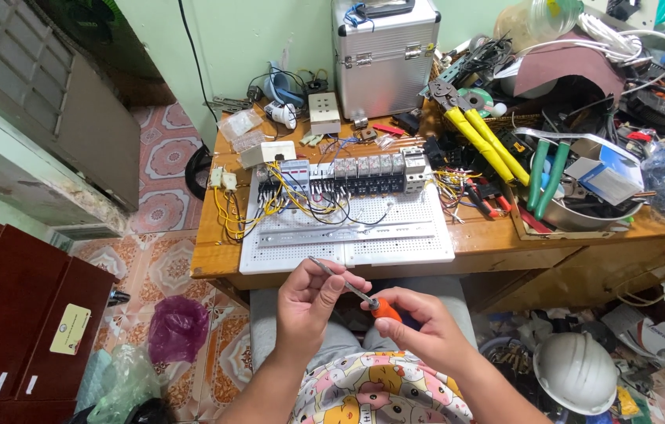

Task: The person uses a screwdriver to tighten screws on a white DIN rail-mounted electrical assembly with multiple black modules and wires. They then use yellow wire cutters to trim a wire and continue tightening screws on the assembly.

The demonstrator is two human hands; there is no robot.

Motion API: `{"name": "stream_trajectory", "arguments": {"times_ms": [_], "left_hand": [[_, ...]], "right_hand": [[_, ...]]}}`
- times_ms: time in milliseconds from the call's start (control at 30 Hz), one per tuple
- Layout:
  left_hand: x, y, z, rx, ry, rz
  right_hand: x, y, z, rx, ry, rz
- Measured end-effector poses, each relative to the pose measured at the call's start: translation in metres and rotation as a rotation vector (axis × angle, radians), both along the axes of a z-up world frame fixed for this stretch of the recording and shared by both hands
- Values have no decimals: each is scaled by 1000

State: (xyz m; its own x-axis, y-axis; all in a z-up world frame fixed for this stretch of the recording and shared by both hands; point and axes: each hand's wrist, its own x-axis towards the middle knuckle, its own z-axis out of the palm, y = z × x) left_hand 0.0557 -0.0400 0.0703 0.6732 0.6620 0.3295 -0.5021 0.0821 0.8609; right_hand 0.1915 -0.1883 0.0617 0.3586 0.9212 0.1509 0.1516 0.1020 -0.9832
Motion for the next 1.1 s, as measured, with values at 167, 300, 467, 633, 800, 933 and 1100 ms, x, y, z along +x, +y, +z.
{"name": "stream_trajectory", "arguments": {"times_ms": [167,300,467,633,800,933,1100], "left_hand": [[-9,3,8,184,50,-80],[-13,3,-3,173,98,-90],[-15,-2,-13,163,136,-60],[-16,-7,-10,283,227,-99],[-15,-14,-13,302,244,-20],[-14,-8,-5,384,276,-72],[-15,-11,-12,354,338,-151]], "right_hand": [[1,-4,-8,-37,47,35],[1,-7,-11,-10,-122,-6],[-4,-12,-8,-40,-102,64],[-3,-15,-17,-55,-98,73],[-11,-10,-6,-66,-97,79],[-12,-8,-16,-47,-41,65],[-19,-1,-18,-35,105,85]]}}
